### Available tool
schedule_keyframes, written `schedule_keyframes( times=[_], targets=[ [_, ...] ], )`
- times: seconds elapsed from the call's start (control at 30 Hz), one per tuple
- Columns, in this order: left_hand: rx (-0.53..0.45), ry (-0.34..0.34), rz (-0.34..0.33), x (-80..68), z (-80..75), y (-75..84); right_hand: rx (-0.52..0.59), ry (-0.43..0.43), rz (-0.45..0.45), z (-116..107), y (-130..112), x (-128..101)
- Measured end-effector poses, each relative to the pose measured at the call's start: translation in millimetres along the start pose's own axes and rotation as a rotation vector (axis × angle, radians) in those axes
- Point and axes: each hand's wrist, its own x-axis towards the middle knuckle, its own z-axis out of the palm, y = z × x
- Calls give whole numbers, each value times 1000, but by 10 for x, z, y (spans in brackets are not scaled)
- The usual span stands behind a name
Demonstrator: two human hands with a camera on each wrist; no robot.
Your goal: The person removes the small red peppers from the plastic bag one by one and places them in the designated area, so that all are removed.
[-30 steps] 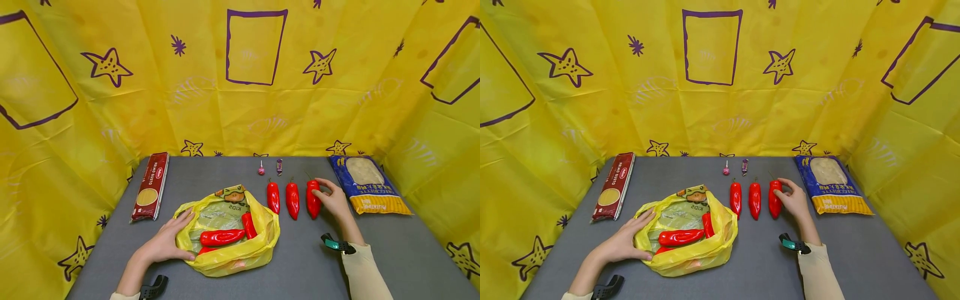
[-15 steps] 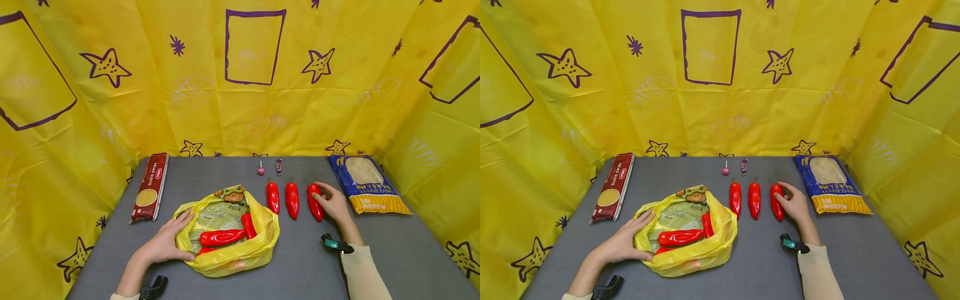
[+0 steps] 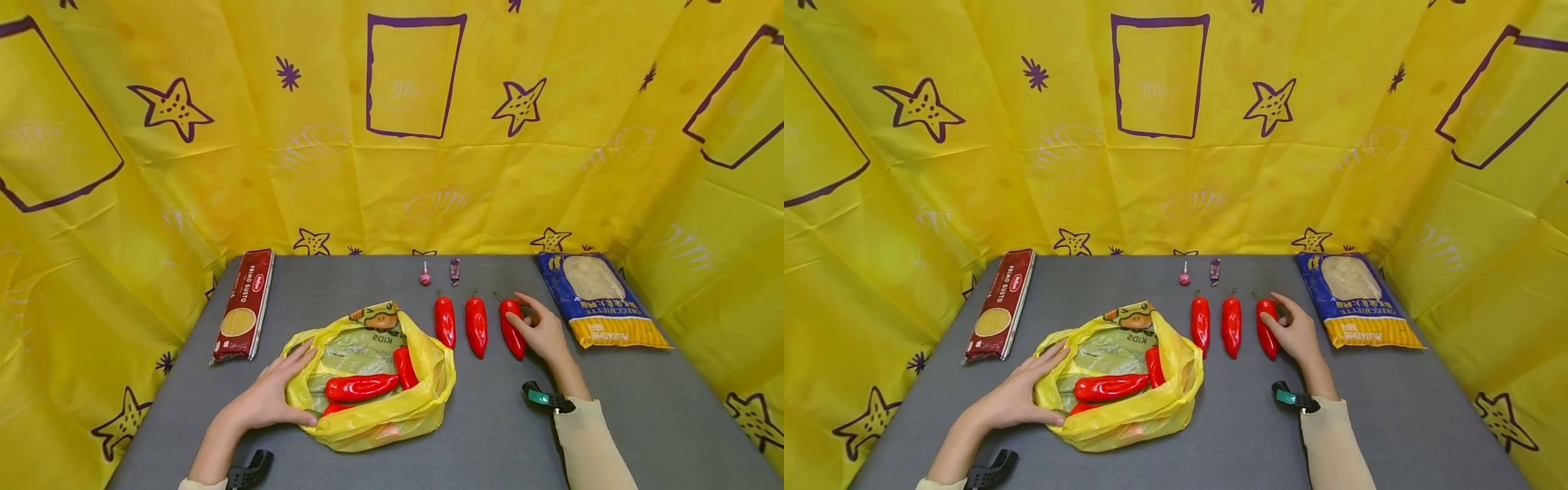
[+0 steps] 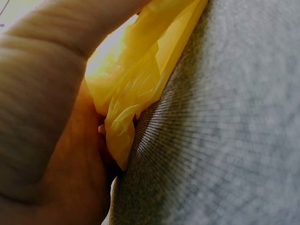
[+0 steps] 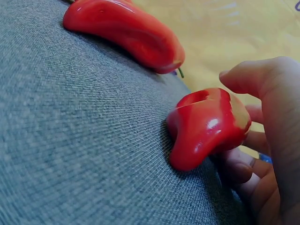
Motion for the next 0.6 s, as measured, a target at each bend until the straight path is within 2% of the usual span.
schedule_keyframes(
  times=[0.33,0.6],
  targets=[
    [22,16,20,-6,3,-14,-23,6,13,17,1,0],
    [13,9,5,5,17,-23,-69,-35,23,-63,-80,7]
  ],
)
